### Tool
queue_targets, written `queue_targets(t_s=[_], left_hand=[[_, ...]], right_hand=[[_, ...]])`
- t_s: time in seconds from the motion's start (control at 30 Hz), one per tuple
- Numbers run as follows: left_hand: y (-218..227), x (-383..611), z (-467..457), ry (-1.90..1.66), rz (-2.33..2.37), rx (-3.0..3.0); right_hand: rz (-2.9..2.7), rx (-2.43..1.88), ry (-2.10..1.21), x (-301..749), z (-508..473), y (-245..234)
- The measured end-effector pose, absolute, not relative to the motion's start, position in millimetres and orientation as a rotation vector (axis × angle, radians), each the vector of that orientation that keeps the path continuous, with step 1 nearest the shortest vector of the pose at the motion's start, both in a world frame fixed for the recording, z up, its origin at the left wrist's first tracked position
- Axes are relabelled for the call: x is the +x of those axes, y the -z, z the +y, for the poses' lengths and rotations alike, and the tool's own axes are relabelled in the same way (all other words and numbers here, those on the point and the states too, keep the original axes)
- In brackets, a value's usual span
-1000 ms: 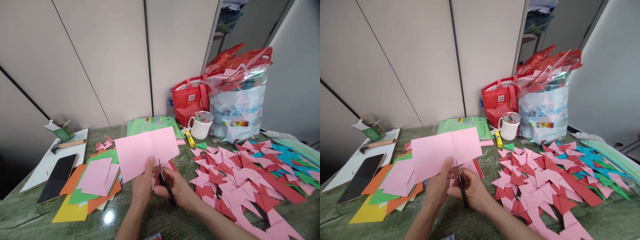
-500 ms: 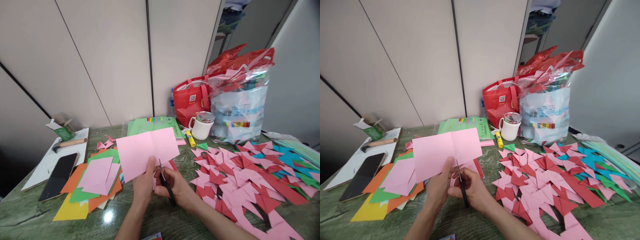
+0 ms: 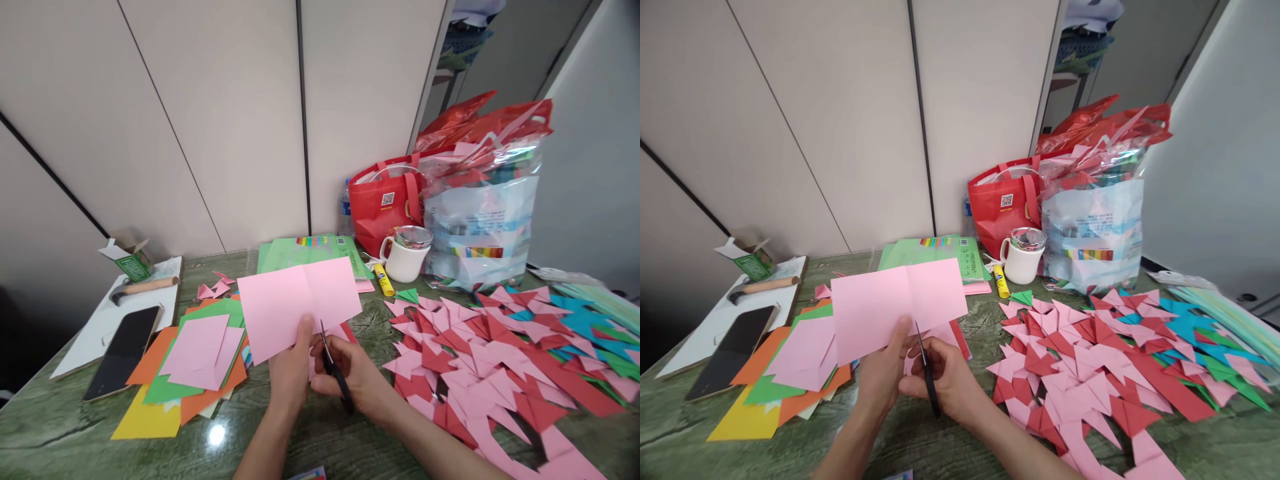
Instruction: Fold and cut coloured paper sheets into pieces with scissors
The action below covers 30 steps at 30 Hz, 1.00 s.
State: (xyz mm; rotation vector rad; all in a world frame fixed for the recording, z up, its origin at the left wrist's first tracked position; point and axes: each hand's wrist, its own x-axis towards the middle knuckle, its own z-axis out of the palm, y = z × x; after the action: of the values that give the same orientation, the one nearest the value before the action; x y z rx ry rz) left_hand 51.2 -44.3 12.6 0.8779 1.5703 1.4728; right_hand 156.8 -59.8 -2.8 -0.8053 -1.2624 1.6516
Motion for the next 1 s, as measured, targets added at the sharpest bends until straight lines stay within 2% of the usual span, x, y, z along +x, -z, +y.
queue_targets(t_s=[1.0], left_hand=[[-6.6,51.9,-44.4,-1.498,1.467,0.844]], right_hand=[[-1.28,-0.791,-1.622,155.5,-61.5,8.3]])
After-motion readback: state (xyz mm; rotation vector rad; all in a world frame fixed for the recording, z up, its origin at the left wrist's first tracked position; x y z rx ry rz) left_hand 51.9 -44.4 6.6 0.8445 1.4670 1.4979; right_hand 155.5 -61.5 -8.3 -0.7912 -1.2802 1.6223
